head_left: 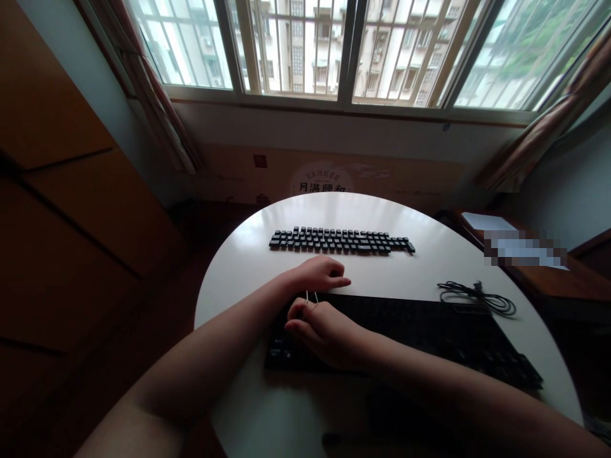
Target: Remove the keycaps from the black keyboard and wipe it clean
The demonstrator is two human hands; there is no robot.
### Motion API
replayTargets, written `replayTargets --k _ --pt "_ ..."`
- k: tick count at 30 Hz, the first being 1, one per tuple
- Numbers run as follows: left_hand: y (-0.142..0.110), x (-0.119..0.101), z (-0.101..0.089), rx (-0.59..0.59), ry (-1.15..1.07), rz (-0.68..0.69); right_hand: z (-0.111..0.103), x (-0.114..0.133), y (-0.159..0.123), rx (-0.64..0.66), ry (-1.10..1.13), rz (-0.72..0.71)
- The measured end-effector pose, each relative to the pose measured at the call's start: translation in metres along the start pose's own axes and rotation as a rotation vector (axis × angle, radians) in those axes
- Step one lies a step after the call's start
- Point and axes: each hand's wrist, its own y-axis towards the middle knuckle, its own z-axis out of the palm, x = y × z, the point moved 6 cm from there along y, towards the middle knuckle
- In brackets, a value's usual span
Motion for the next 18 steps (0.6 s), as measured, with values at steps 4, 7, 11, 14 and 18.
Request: replayTargets --k 4,7,11,14,18 --pt "-0.001 -0.002 -0.001 0.009 0.009 -0.024 0.003 0.013 -0.001 0.007 -0.216 -0.125" --pt "-0.001 -0.002 -0.002 0.006 0.012 -0.029 0.010 0.014 -0.001 0.036 -0.315 -0.197" --pt "-0.001 -0.003 -0.001 -0.011 0.021 -0.026 0.012 0.009 -0.004 -0.024 -0.287 -0.264" --pt "-0.001 -0.005 0.000 -0.024 0.037 -0.028 0.008 0.004 -0.006 -0.093 -0.201 -0.268" --pt "-0.002 -0.005 0.000 -0.026 0.033 -0.031 0.006 0.001 -0.009 -0.138 -0.149 -0.283"
